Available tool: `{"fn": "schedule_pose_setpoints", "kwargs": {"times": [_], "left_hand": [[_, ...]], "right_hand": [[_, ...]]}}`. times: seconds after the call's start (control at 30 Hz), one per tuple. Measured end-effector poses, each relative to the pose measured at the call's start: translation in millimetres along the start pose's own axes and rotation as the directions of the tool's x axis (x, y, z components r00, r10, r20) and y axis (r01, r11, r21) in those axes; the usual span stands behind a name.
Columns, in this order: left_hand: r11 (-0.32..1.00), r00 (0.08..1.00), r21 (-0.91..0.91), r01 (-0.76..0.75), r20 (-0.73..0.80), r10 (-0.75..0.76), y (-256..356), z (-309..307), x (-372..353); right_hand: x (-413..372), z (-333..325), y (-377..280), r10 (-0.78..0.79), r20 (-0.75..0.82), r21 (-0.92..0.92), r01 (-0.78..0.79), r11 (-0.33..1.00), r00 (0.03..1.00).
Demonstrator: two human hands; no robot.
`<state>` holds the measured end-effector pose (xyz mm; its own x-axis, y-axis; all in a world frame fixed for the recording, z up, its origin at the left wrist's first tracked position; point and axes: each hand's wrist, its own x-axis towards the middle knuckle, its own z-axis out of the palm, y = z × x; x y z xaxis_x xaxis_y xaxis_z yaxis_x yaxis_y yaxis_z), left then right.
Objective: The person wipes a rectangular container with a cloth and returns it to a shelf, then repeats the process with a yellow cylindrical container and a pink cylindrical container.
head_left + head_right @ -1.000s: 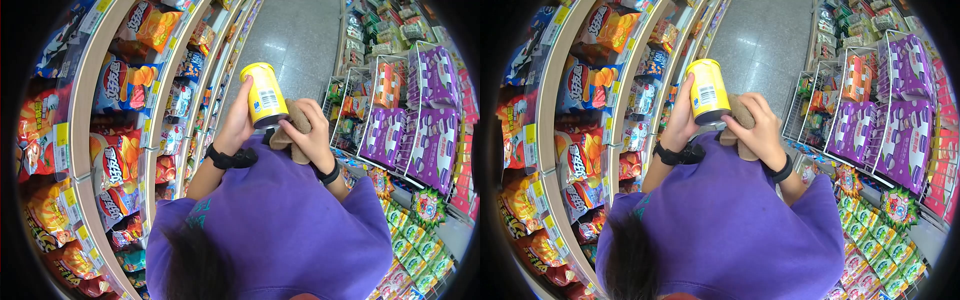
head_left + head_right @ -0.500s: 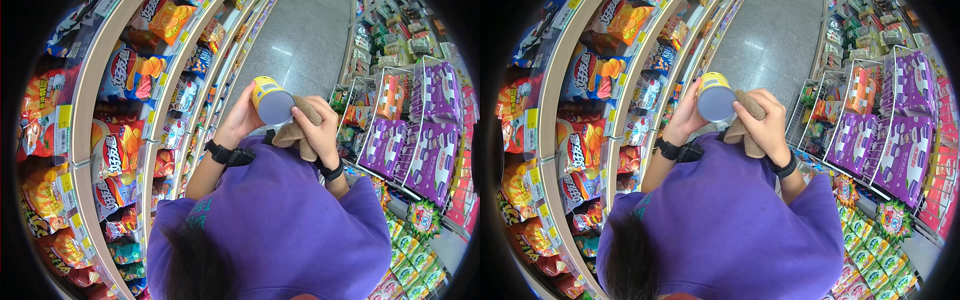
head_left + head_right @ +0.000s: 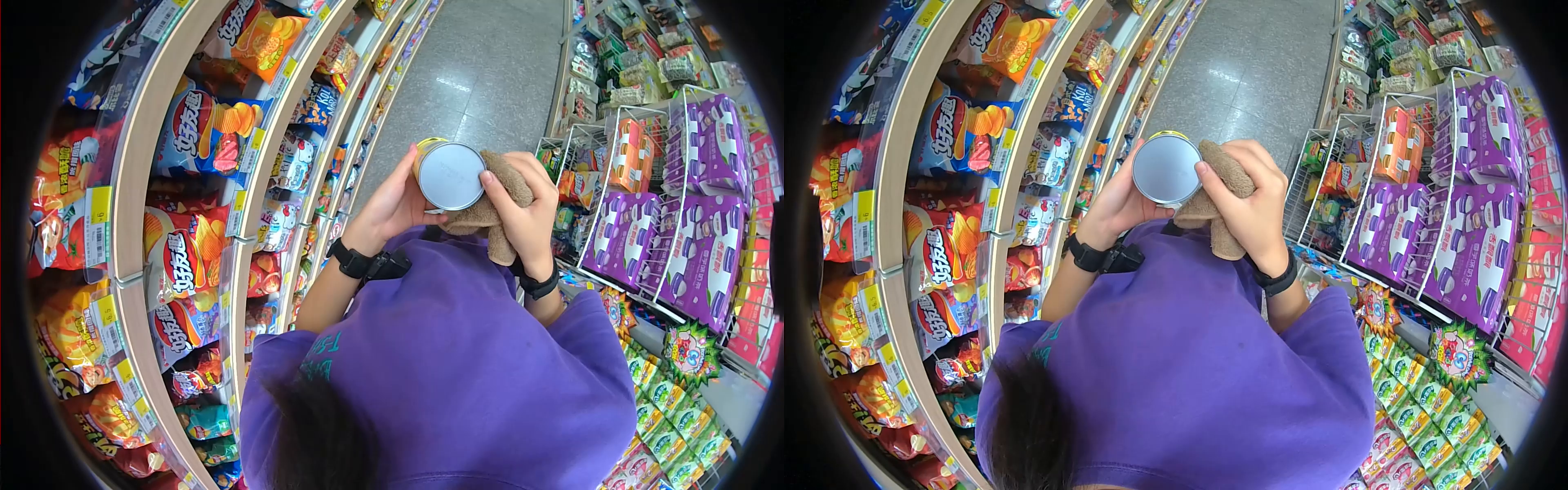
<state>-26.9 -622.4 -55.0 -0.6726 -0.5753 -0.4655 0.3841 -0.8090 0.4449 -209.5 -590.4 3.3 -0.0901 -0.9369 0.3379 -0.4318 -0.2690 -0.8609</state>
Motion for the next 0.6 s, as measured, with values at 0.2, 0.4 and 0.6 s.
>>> {"fn": "schedule_pose_setpoints", "kwargs": {"times": [0.2,0.4,0.6], "left_hand": [[0.997,1.0,-0.078,-0.013,-0.009,0.012,-2.0,0.2,-3.2],[0.995,1.0,-0.105,-0.005,0.004,0.005,-5.4,-0.8,-3.2],[1.0,0.994,0.02,-0.013,0.106,0.011,-3.8,1.3,-9.6]], "right_hand": [[-1.0,0.1,-1.7,-0.002,0.007,0.019,0.001,1.0,1.0],[-3.1,-0.1,-1.5,0.001,0.006,0.024,-0.001,1.0,1.0],[-4.0,-3.5,4.5,0.151,0.112,0.158,-0.168,0.973,0.982]]}}
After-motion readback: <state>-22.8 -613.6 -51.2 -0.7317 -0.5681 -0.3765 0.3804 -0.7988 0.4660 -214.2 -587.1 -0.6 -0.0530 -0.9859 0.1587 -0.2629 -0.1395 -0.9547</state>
